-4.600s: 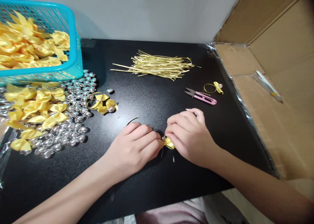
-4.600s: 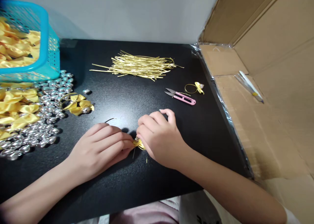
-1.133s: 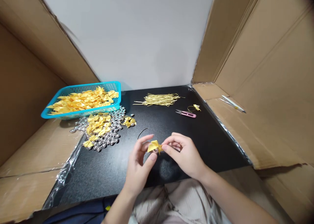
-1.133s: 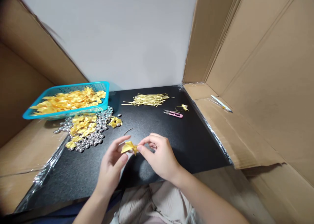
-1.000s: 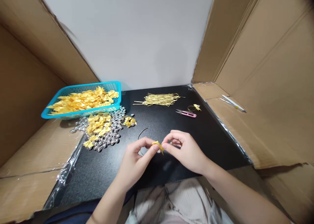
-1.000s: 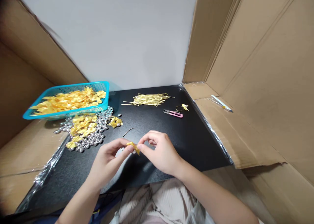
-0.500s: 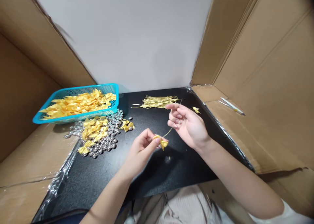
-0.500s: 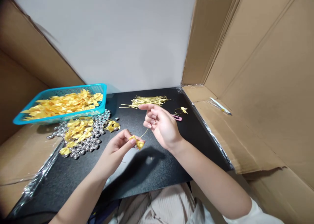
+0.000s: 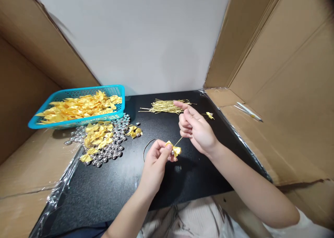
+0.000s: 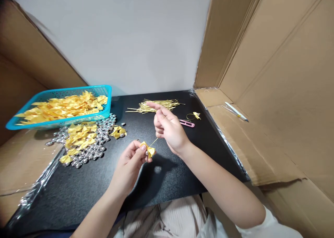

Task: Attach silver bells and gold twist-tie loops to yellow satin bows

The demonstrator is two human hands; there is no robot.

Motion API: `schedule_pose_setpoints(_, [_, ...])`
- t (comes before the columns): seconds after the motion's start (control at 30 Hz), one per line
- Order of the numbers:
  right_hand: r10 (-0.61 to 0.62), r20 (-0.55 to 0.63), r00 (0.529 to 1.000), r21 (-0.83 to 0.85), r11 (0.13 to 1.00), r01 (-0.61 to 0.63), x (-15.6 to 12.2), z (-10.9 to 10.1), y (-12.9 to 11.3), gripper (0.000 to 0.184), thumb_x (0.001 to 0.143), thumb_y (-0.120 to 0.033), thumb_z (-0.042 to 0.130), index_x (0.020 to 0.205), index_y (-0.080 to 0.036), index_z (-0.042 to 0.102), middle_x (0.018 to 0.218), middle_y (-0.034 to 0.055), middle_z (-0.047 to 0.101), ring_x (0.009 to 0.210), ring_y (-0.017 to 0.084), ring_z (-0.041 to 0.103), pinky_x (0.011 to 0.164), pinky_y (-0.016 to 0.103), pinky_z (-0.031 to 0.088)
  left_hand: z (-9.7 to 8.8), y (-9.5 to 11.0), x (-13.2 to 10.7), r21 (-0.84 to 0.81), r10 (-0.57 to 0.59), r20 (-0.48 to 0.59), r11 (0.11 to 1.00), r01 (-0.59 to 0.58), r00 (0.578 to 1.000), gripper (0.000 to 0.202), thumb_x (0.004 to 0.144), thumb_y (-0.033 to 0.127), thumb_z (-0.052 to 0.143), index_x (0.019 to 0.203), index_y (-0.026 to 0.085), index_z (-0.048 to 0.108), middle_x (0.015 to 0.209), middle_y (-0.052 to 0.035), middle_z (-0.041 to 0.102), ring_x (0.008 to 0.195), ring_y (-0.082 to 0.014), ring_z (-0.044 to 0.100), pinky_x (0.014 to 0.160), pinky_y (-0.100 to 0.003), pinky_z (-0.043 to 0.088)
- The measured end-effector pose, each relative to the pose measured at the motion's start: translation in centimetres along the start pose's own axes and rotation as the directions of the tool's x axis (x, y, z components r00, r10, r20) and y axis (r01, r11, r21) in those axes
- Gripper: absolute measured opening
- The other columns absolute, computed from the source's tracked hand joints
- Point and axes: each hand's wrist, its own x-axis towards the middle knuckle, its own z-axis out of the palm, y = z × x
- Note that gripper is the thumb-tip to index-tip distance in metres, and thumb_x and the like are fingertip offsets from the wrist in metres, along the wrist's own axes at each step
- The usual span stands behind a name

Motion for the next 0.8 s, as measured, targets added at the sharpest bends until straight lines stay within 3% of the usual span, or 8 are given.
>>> schedule_pose_setpoints(0.13, [0.029,-0.021,0.999,-0.023,0.999,-0.03,0.0,-0.3,0.7,0.02,0.09,-0.028,0.048,0.093,-0.016,0.064,0.057,-0.0087,0.024,0.048,0.008,0.013,0.044,0.022,0.015,0.0,-0.9,-0.3,0.082,0.033,-0.074,0.996,-0.027,0.997,0.034,0.082,0.047,0.068,0.075,0.02,0.05,0.058,0.0049,0.059,0.056,-0.01,0.052,0.06,-0.022,0.04])
schedule_pose_setpoints(0.23, [0.051,-0.017,0.999,-0.069,0.996,-0.052,-0.3,-0.7,1.9,0.02,0.087,-0.025,0.044,0.095,-0.016,0.06,0.054,-0.01,0.024,0.047,0.009,0.012,0.043,0.023,0.015,0.0,-1.6,-1.2,0.197,0.061,-0.095,0.98,-0.042,0.994,0.028,0.084,0.043,0.065,0.08,0.021,0.049,0.059,0.0052,0.058,0.056,-0.0114,0.051,0.059,-0.023,0.039])
schedule_pose_setpoints(0.33, [0.085,-0.007,0.996,-0.251,0.964,-0.085,-0.8,-1.1,3.5,0.017,0.088,-0.025,0.044,0.1,-0.018,0.053,0.054,-0.0107,0.03,0.046,0.009,0.019,0.044,0.023,0.017,0.0,-2.5,-2.1,0.347,0.111,-0.091,0.935,-0.073,0.99,0.019,0.089,0.032,0.06,0.102,0.023,0.049,0.066,0.0044,0.062,0.061,-0.0148,0.054,0.062,-0.026,0.039])
schedule_pose_setpoints(0.43, [0.065,0.046,0.997,-0.451,0.892,-0.037,-1.3,-1.5,4.8,0.004,0.09,-0.024,0.045,0.091,-0.02,0.046,0.055,-0.0099,0.039,0.049,0.009,0.03,0.049,0.023,0.025,-0.2,-3.2,-2.5,0.598,0.143,-0.009,0.794,-0.109,0.99,0.004,0.089,0.026,0.056,0.09,0.022,0.058,0.074,-0.0017,0.065,0.072,-0.0198,0.056,0.07,-0.031,0.037])
schedule_pose_setpoints(0.5, [0.062,0.102,0.993,-0.494,0.869,-0.003,-1.3,-1.8,5.4,0.008,0.093,-0.026,0.045,0.088,-0.021,0.044,0.056,-0.0097,0.041,0.051,0.009,0.035,0.053,0.024,0.029,-0.4,-3.4,-2.4,0.73,0.185,0.006,0.671,-0.131,0.983,0.01,0.086,0.023,0.059,0.076,0.022,0.059,0.076,-0.0036,0.065,0.077,-0.0227,0.055,0.074,-0.034,0.034])
schedule_pose_setpoints(0.57, [0.062,0.13,0.99,-0.481,0.876,0.008,-1.1,-2.0,5.8,0.012,0.094,-0.031,0.046,0.088,-0.02,0.047,0.057,-0.0089,0.045,0.052,0.01,0.039,0.055,0.025,0.031,-0.5,-3.5,-2.1,0.803,0.221,0.008,0.58,-0.138,0.975,0.011,0.083,0.022,0.062,0.073,0.022,0.06,0.077,-0.0037,0.066,0.08,-0.0248,0.053,0.076,-0.035,0.031])
schedule_pose_setpoints(0.8, [0.105,-0.044,0.993,-0.345,0.932,-0.114,-0.3,-2.7,7.0,0.022,0.086,-0.038,0.059,0.087,-0.017,0.057,0.062,-0.0022,0.062,0.045,0.007,0.037,0.048,0.024,0.028,-0.8,-2.6,-1.9,0.945,0.202,0.06,0.305,-0.121,0.978,0.007,0.084,0.026,0.057,0.081,0.022,0.06,0.089,-0.0063,0.066,0.087,-0.0284,0.054,0.076,-0.038,0.03])
